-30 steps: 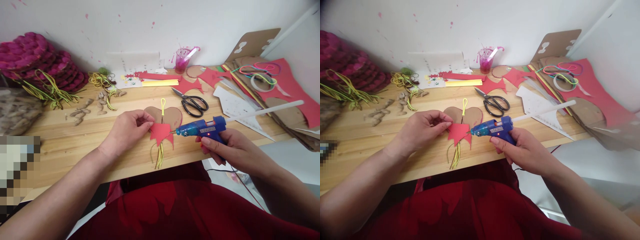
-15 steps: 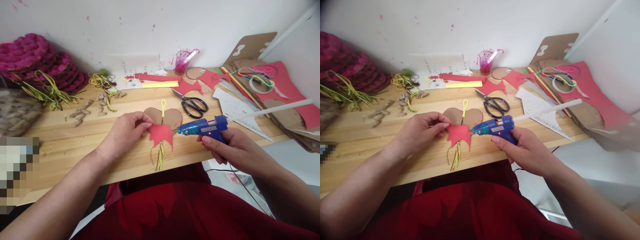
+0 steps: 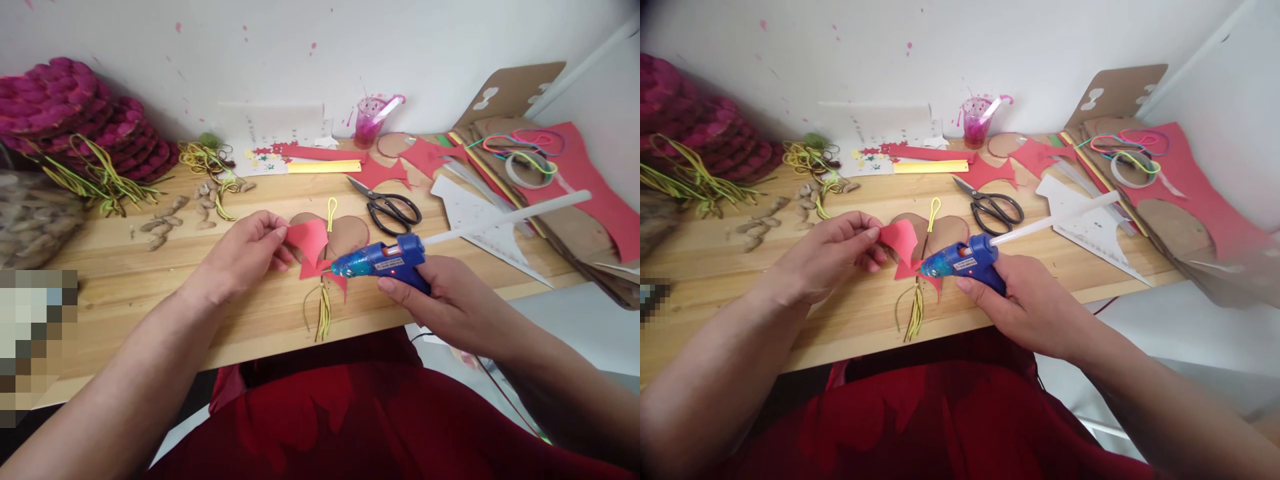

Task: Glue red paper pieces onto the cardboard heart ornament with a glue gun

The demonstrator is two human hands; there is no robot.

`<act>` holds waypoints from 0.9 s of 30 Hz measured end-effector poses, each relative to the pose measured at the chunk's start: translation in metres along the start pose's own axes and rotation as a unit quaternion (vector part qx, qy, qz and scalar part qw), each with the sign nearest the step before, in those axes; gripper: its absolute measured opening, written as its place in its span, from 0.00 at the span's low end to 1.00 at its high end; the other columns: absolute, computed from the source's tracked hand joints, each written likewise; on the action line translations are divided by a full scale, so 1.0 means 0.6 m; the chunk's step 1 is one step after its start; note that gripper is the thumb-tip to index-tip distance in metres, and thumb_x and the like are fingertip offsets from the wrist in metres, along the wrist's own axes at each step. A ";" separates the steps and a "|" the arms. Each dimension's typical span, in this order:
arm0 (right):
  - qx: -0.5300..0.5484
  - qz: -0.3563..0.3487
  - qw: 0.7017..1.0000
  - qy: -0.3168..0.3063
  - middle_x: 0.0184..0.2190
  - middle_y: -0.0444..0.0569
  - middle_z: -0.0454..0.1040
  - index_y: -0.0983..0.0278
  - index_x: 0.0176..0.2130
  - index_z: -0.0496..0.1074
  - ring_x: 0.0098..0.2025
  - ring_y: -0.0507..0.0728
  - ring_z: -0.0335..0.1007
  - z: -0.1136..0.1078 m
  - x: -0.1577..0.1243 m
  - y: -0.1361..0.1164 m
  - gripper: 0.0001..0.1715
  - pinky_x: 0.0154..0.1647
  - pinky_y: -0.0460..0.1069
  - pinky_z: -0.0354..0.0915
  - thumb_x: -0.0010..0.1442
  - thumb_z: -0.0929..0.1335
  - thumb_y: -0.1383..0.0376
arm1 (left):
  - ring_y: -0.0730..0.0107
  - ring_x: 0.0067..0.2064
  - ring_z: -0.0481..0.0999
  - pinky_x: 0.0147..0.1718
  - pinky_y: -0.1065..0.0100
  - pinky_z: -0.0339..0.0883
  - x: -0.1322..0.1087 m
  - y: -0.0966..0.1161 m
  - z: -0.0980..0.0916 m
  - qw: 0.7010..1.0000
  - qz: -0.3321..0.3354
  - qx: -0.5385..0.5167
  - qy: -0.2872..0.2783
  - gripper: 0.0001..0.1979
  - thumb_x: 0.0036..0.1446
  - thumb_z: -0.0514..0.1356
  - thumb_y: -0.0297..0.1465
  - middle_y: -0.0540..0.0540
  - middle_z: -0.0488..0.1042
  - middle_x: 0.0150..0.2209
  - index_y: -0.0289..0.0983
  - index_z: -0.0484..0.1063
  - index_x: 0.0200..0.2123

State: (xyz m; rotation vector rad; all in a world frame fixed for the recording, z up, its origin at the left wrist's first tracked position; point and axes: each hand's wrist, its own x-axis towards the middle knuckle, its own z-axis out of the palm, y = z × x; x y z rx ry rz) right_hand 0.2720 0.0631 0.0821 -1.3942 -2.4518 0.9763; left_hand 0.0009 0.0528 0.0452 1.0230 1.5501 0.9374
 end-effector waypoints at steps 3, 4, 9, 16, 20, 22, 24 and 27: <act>-0.021 -0.012 1.000 0.004 0.19 0.42 0.61 0.60 0.23 0.56 0.23 0.53 0.56 0.000 0.007 -0.008 0.27 0.24 0.49 0.51 0.68 0.62 0.48 | 0.74 0.22 0.72 0.23 0.74 0.65 -0.001 0.007 0.002 1.000 -0.014 -0.014 0.010 0.06 0.64 0.54 0.25 0.51 0.73 0.21 0.37 0.65 0.33; -0.028 -0.014 0.999 0.004 0.19 0.42 0.61 0.60 0.23 0.56 0.23 0.53 0.56 -0.001 0.009 -0.011 0.27 0.24 0.49 0.51 0.68 0.62 0.48 | 0.75 0.22 0.71 0.22 0.74 0.64 -0.002 0.008 0.002 1.000 -0.017 -0.015 0.011 0.06 0.64 0.53 0.24 0.51 0.73 0.21 0.37 0.65 0.33; -0.049 -0.015 0.999 -0.006 0.18 0.42 0.60 0.60 0.23 0.56 0.21 0.52 0.55 -0.001 0.016 -0.017 0.27 0.24 0.49 0.51 0.67 0.62 0.48 | 0.76 0.20 0.69 0.21 0.73 0.64 -0.004 0.008 0.002 1.000 -0.010 -0.009 0.006 0.07 0.65 0.53 0.24 0.52 0.72 0.20 0.37 0.65 0.33; -0.063 -0.019 0.998 -0.003 0.18 0.43 0.60 0.60 0.23 0.56 0.22 0.52 0.54 -0.001 0.016 -0.012 0.27 0.24 0.49 0.50 0.67 0.62 0.48 | 0.74 0.22 0.72 0.23 0.73 0.66 -0.004 0.002 -0.003 1.000 0.020 0.021 -0.009 0.05 0.64 0.56 0.29 0.50 0.74 0.22 0.37 0.66 0.34; -0.061 -0.006 0.998 -0.017 0.17 0.43 0.60 0.59 0.23 0.56 0.22 0.53 0.55 0.000 0.017 -0.016 0.27 0.25 0.49 0.50 0.68 0.61 0.48 | 0.74 0.22 0.72 0.23 0.73 0.67 -0.003 0.000 -0.004 0.999 0.024 0.031 -0.007 0.05 0.65 0.56 0.30 0.50 0.75 0.22 0.37 0.67 0.34; -0.062 -0.013 0.998 -0.017 0.17 0.43 0.60 0.59 0.23 0.56 0.22 0.53 0.56 0.001 0.019 -0.016 0.27 0.25 0.50 0.51 0.68 0.61 0.48 | 0.74 0.22 0.72 0.22 0.73 0.66 -0.002 -0.001 -0.003 0.999 0.022 0.030 -0.002 0.06 0.65 0.57 0.31 0.50 0.75 0.22 0.37 0.67 0.34; -0.067 -0.027 0.997 -0.009 0.18 0.43 0.61 0.59 0.23 0.56 0.22 0.53 0.55 0.004 0.022 -0.016 0.27 0.25 0.50 0.50 0.68 0.61 0.48 | 0.74 0.21 0.71 0.21 0.73 0.65 0.000 -0.001 -0.003 0.999 0.018 0.030 0.002 0.06 0.65 0.57 0.31 0.50 0.74 0.21 0.38 0.66 0.34; -0.078 -0.041 0.996 -0.002 0.19 0.43 0.61 0.60 0.23 0.56 0.22 0.53 0.54 0.007 0.026 -0.014 0.28 0.26 0.50 0.50 0.68 0.61 0.47 | 0.73 0.20 0.70 0.20 0.72 0.63 0.003 0.000 -0.004 0.999 0.013 0.031 0.007 0.06 0.65 0.55 0.30 0.51 0.73 0.19 0.38 0.65 0.34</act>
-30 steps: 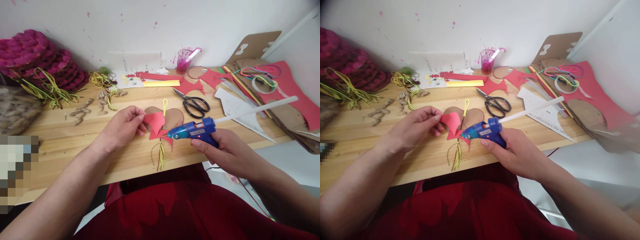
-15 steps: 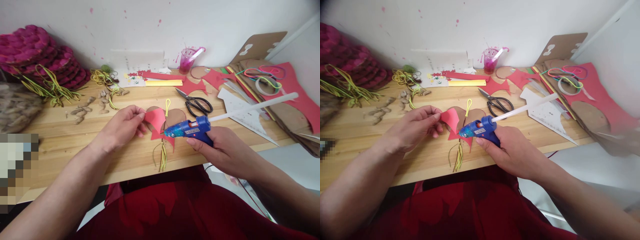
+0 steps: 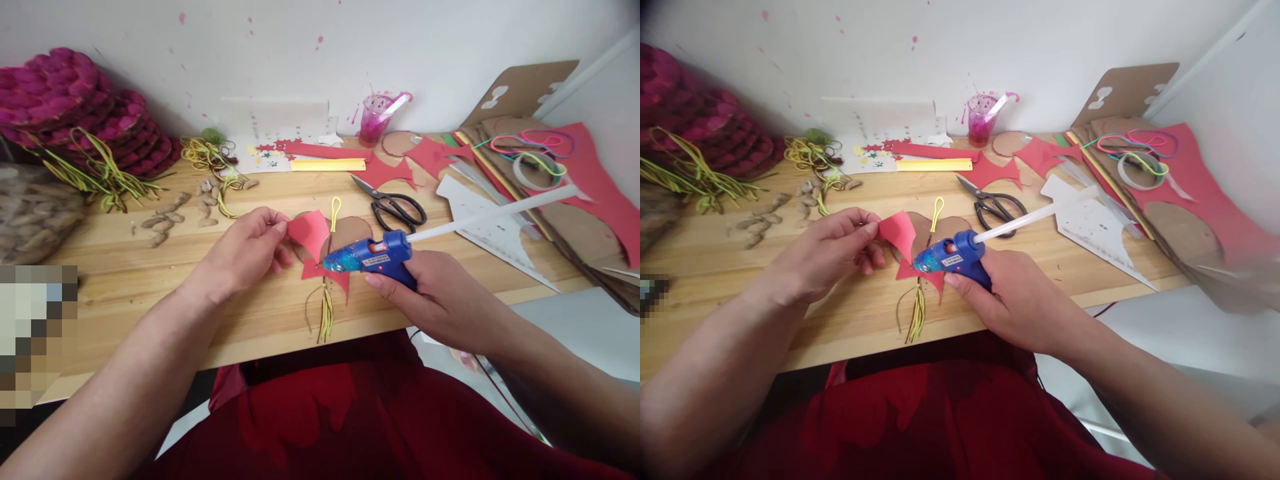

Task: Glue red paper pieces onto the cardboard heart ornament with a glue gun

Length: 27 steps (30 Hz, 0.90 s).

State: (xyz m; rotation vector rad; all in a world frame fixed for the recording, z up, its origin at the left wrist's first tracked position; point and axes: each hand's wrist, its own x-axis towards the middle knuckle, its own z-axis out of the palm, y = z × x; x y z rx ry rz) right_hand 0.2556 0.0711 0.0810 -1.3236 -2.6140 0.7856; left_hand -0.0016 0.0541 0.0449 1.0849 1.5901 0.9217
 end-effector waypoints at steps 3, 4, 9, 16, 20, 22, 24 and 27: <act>-0.012 -0.004 1.000 0.000 0.20 0.44 0.63 0.60 0.24 0.57 0.23 0.53 0.55 0.002 0.005 0.000 0.27 0.27 0.50 0.51 0.68 0.61 0.47 | 0.73 0.19 0.68 0.19 0.72 0.62 0.002 -0.001 -0.002 1.000 0.002 0.009 -0.002 0.05 0.66 0.53 0.29 0.51 0.72 0.18 0.39 0.65 0.35; -0.015 -0.004 1.000 -0.001 0.20 0.44 0.64 0.60 0.24 0.57 0.23 0.53 0.55 0.002 0.006 -0.001 0.27 0.27 0.50 0.51 0.68 0.61 0.47 | 0.73 0.18 0.68 0.19 0.72 0.62 0.002 -0.002 -0.002 1.000 0.002 0.012 -0.004 0.05 0.66 0.52 0.29 0.52 0.72 0.18 0.39 0.65 0.35; -0.019 -0.002 1.000 -0.003 0.22 0.45 0.66 0.60 0.25 0.57 0.24 0.53 0.55 0.003 0.012 -0.004 0.27 0.28 0.50 0.51 0.68 0.61 0.47 | 0.73 0.18 0.68 0.18 0.72 0.61 0.003 -0.008 -0.004 1.000 0.005 0.019 -0.010 0.05 0.66 0.53 0.31 0.52 0.72 0.18 0.39 0.64 0.36; -0.024 -0.007 1.000 -0.002 0.22 0.45 0.66 0.60 0.25 0.58 0.24 0.53 0.55 0.009 0.024 -0.007 0.26 0.27 0.50 0.50 0.67 0.62 0.48 | 0.72 0.18 0.69 0.18 0.72 0.61 0.001 0.000 -0.001 1.000 -0.004 0.014 -0.007 0.05 0.66 0.53 0.31 0.52 0.72 0.18 0.40 0.63 0.35; -0.017 -0.010 1.000 0.012 0.21 0.44 0.65 0.60 0.25 0.57 0.24 0.53 0.54 0.008 0.023 -0.006 0.25 0.27 0.50 0.51 0.68 0.62 0.50 | 0.73 0.18 0.69 0.18 0.72 0.61 0.001 0.000 -0.001 1.000 -0.003 0.013 -0.004 0.05 0.66 0.52 0.30 0.53 0.71 0.18 0.40 0.62 0.35; 0.000 -0.014 1.000 0.018 0.20 0.43 0.63 0.60 0.24 0.56 0.23 0.52 0.54 0.003 0.015 -0.003 0.25 0.26 0.50 0.51 0.68 0.62 0.51 | 0.73 0.18 0.69 0.18 0.73 0.62 0.001 -0.003 -0.002 1.000 0.003 0.019 -0.006 0.05 0.66 0.52 0.30 0.52 0.72 0.18 0.40 0.63 0.35; 0.013 -0.012 1.000 0.015 0.20 0.42 0.62 0.60 0.24 0.55 0.23 0.52 0.54 -0.005 0.003 0.002 0.26 0.26 0.50 0.50 0.69 0.62 0.50 | 0.72 0.18 0.70 0.18 0.73 0.63 0.002 -0.005 -0.003 1.000 0.008 0.024 -0.005 0.05 0.66 0.52 0.30 0.52 0.72 0.18 0.40 0.63 0.36; 0.017 0.004 1.000 0.002 0.19 0.42 0.61 0.60 0.24 0.55 0.22 0.53 0.55 -0.014 -0.017 0.013 0.28 0.25 0.50 0.50 0.68 0.62 0.48 | 0.73 0.18 0.69 0.17 0.73 0.62 0.003 -0.007 -0.004 0.999 0.013 0.030 -0.002 0.04 0.66 0.52 0.31 0.53 0.71 0.17 0.40 0.63 0.36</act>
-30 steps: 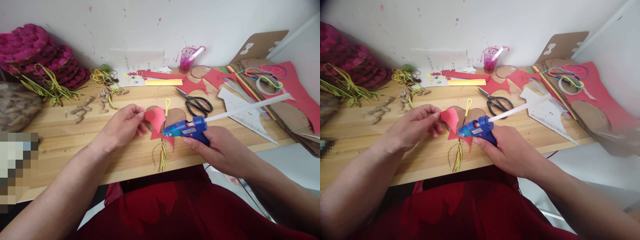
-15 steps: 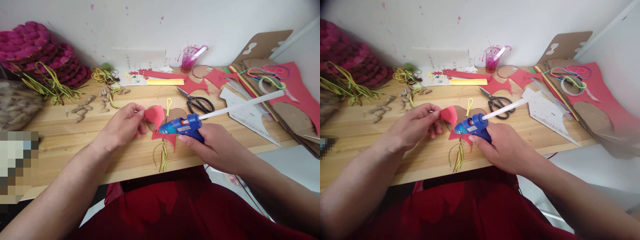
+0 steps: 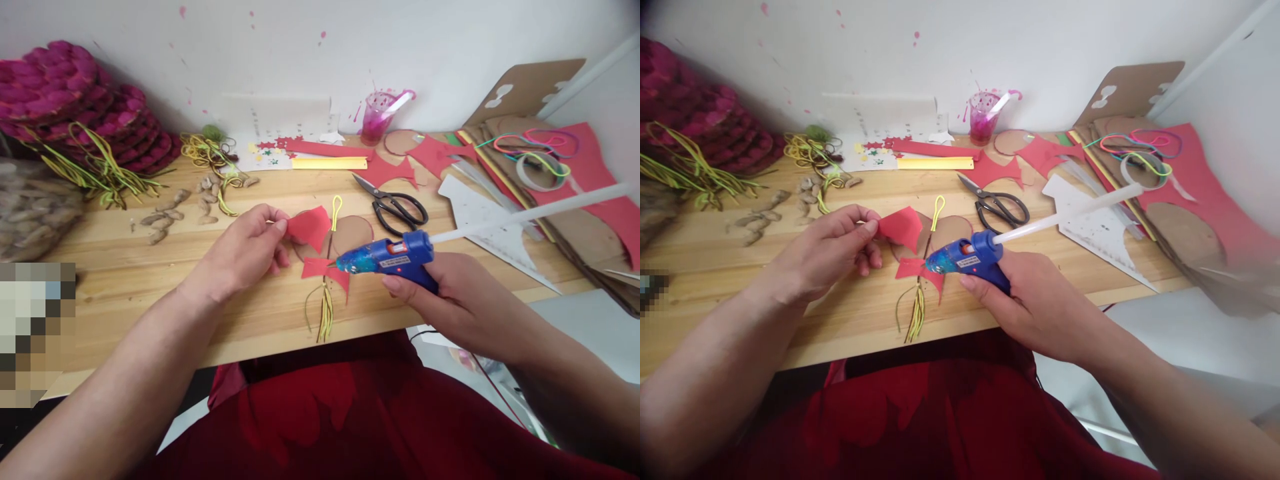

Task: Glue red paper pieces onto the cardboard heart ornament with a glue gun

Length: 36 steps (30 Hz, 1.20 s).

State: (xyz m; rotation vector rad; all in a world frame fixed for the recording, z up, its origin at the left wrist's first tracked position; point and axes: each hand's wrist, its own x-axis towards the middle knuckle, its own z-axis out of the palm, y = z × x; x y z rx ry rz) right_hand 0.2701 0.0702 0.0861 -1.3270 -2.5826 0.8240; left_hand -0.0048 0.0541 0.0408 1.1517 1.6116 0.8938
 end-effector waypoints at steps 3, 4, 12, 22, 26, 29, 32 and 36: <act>-0.006 0.022 1.000 0.000 0.18 0.43 0.60 0.59 0.23 0.55 0.22 0.53 0.56 -0.003 -0.013 0.007 0.28 0.24 0.50 0.50 0.68 0.62 0.47 | 0.73 0.17 0.68 0.18 0.73 0.61 0.001 -0.002 0.000 1.000 0.002 0.022 0.006 0.05 0.67 0.52 0.33 0.53 0.72 0.17 0.40 0.63 0.36; -0.006 0.026 1.000 0.001 0.17 0.42 0.59 0.59 0.23 0.55 0.22 0.54 0.57 -0.002 -0.015 0.008 0.28 0.24 0.50 0.50 0.68 0.62 0.47 | 0.73 0.17 0.68 0.18 0.73 0.61 0.001 -0.003 0.001 0.999 0.002 0.031 0.010 0.06 0.67 0.52 0.34 0.53 0.72 0.17 0.40 0.63 0.37; -0.003 0.023 1.000 -0.013 0.18 0.43 0.61 0.59 0.23 0.56 0.23 0.54 0.61 0.001 -0.014 0.002 0.27 0.25 0.49 0.52 0.68 0.61 0.48 | 0.72 0.18 0.69 0.19 0.72 0.62 -0.004 -0.002 0.003 0.997 0.006 0.068 0.024 0.06 0.65 0.53 0.35 0.54 0.71 0.17 0.40 0.64 0.37; -0.038 0.033 0.999 0.010 0.18 0.41 0.58 0.59 0.24 0.56 0.21 0.53 0.54 -0.003 -0.026 0.026 0.29 0.24 0.49 0.49 0.68 0.61 0.45 | 0.71 0.19 0.70 0.20 0.71 0.63 -0.002 -0.006 -0.002 0.996 0.012 0.083 0.018 0.06 0.66 0.53 0.36 0.53 0.71 0.18 0.40 0.65 0.39; -0.042 0.035 0.998 0.006 0.19 0.42 0.59 0.59 0.23 0.55 0.22 0.53 0.53 -0.007 -0.026 0.028 0.29 0.24 0.50 0.48 0.69 0.60 0.46 | 0.71 0.19 0.70 0.20 0.71 0.63 -0.002 -0.006 -0.001 0.996 0.009 0.085 0.018 0.06 0.65 0.53 0.36 0.53 0.71 0.17 0.40 0.65 0.39; -0.056 0.031 0.998 0.010 0.19 0.43 0.59 0.59 0.23 0.54 0.22 0.53 0.52 -0.010 -0.028 0.029 0.29 0.24 0.50 0.48 0.69 0.60 0.46 | 0.71 0.19 0.70 0.20 0.71 0.63 -0.002 -0.004 0.000 0.996 0.004 0.088 0.018 0.07 0.65 0.53 0.36 0.53 0.71 0.17 0.40 0.65 0.39; -0.065 0.025 0.997 0.020 0.19 0.43 0.60 0.59 0.23 0.55 0.22 0.53 0.52 -0.012 -0.029 0.026 0.28 0.25 0.51 0.48 0.69 0.60 0.47 | 0.70 0.20 0.70 0.21 0.70 0.63 -0.002 -0.004 -0.001 0.996 0.007 0.089 0.016 0.07 0.65 0.53 0.37 0.53 0.71 0.18 0.40 0.65 0.39; -0.036 0.017 0.999 0.000 0.21 0.44 0.64 0.60 0.25 0.58 0.24 0.53 0.56 -0.006 -0.027 0.013 0.27 0.26 0.51 0.51 0.70 0.60 0.48 | 0.70 0.19 0.70 0.21 0.70 0.63 -0.004 -0.002 -0.002 0.996 0.006 0.091 0.014 0.07 0.65 0.53 0.37 0.54 0.71 0.18 0.41 0.65 0.39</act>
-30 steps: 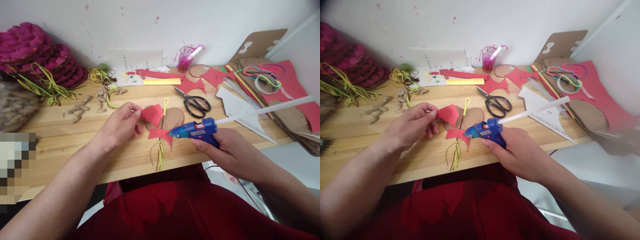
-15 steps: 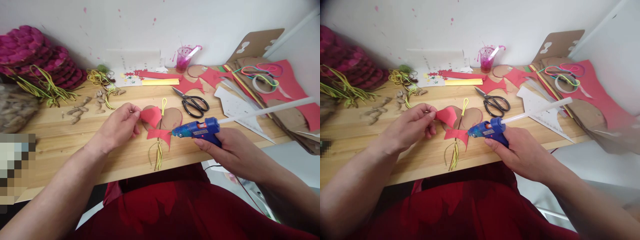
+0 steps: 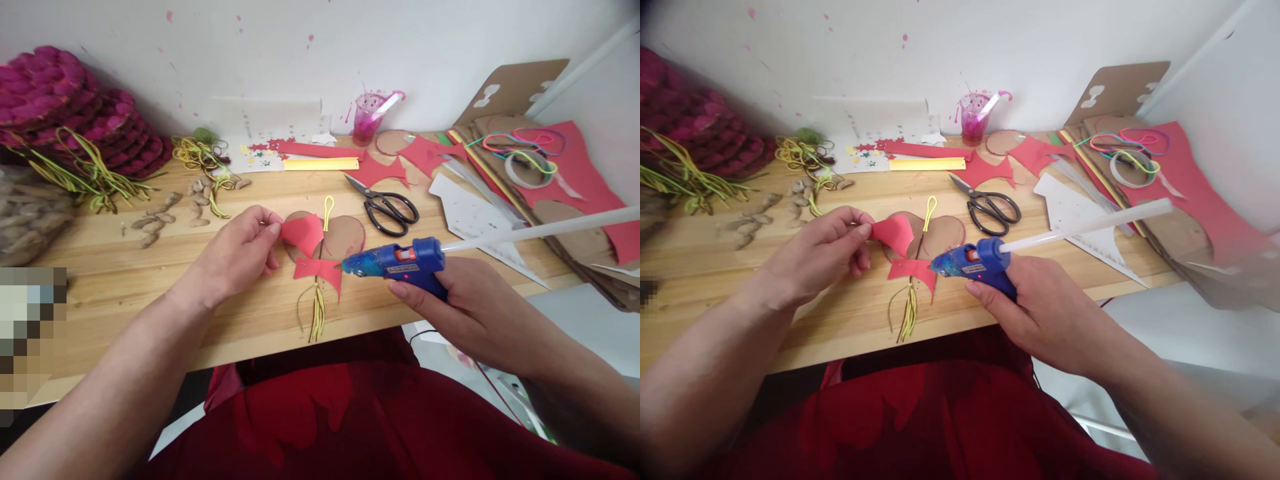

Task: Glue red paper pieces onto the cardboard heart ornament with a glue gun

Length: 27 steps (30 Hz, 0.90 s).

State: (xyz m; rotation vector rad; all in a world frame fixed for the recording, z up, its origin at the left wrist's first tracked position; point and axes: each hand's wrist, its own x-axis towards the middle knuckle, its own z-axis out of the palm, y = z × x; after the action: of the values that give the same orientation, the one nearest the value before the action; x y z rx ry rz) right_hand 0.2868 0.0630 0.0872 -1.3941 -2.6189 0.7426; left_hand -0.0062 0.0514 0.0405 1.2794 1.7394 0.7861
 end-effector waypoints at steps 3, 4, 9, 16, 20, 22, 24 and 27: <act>-0.002 0.004 1.000 -0.022 0.23 0.45 0.66 0.60 0.26 0.59 0.25 0.54 0.57 0.006 0.004 -0.008 0.27 0.27 0.51 0.51 0.69 0.59 0.47 | 0.69 0.20 0.70 0.21 0.69 0.62 -0.002 0.001 -0.001 1.000 -0.001 0.000 0.003 0.07 0.65 0.53 0.37 0.54 0.71 0.18 0.41 0.65 0.38; -0.006 0.006 1.000 -0.027 0.23 0.46 0.66 0.60 0.26 0.59 0.25 0.55 0.57 0.007 0.005 -0.009 0.27 0.27 0.51 0.51 0.69 0.59 0.46 | 0.69 0.20 0.70 0.21 0.69 0.62 -0.003 0.001 -0.001 1.000 0.001 0.000 0.002 0.07 0.65 0.53 0.37 0.54 0.71 0.18 0.41 0.65 0.38; -0.004 0.021 0.999 -0.040 0.23 0.45 0.66 0.60 0.26 0.60 0.25 0.55 0.58 0.003 0.004 -0.004 0.28 0.28 0.51 0.51 0.69 0.59 0.45 | 0.68 0.21 0.71 0.23 0.68 0.63 0.000 -0.002 0.000 1.000 0.018 0.007 -0.004 0.08 0.65 0.53 0.38 0.54 0.71 0.18 0.41 0.65 0.38; 0.001 0.014 1.000 -0.013 0.23 0.44 0.65 0.60 0.26 0.59 0.25 0.54 0.57 -0.001 0.004 0.004 0.27 0.27 0.51 0.51 0.69 0.60 0.46 | 0.69 0.20 0.70 0.23 0.67 0.62 -0.001 0.002 0.000 1.000 0.014 0.014 -0.009 0.07 0.65 0.52 0.37 0.54 0.71 0.19 0.42 0.64 0.38; -0.019 0.006 1.000 -0.009 0.22 0.44 0.64 0.60 0.25 0.58 0.24 0.54 0.56 -0.005 0.004 0.006 0.27 0.26 0.51 0.51 0.69 0.60 0.47 | 0.68 0.20 0.70 0.23 0.67 0.61 -0.004 0.005 -0.002 1.000 0.011 0.023 -0.005 0.06 0.64 0.52 0.37 0.53 0.71 0.19 0.42 0.65 0.38; -0.046 0.010 0.999 0.002 0.20 0.44 0.63 0.59 0.24 0.57 0.23 0.54 0.55 -0.008 0.004 0.007 0.27 0.26 0.51 0.50 0.69 0.60 0.47 | 0.68 0.20 0.70 0.22 0.68 0.60 -0.004 0.005 -0.002 1.000 0.011 0.017 -0.004 0.06 0.64 0.52 0.37 0.53 0.71 0.19 0.42 0.65 0.38; -0.067 0.014 0.998 0.016 0.19 0.45 0.62 0.59 0.24 0.56 0.22 0.54 0.54 -0.010 0.005 0.006 0.28 0.25 0.51 0.49 0.69 0.61 0.47 | 0.68 0.20 0.70 0.22 0.68 0.60 -0.004 0.005 -0.001 1.000 0.009 0.008 -0.003 0.06 0.64 0.53 0.37 0.53 0.71 0.19 0.42 0.65 0.38; -0.060 0.011 0.998 0.029 0.19 0.44 0.61 0.59 0.23 0.55 0.22 0.54 0.53 -0.011 0.009 0.000 0.28 0.25 0.51 0.48 0.69 0.60 0.47 | 0.67 0.20 0.70 0.22 0.68 0.60 -0.003 0.007 -0.001 1.000 0.005 0.001 -0.002 0.05 0.63 0.54 0.36 0.53 0.71 0.18 0.42 0.65 0.37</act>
State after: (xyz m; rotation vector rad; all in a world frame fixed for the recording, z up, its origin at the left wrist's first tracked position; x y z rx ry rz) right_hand 0.2855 0.0701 0.0924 -1.4552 -2.6477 0.5467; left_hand -0.0049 0.0506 0.0448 1.2894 1.7327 0.7880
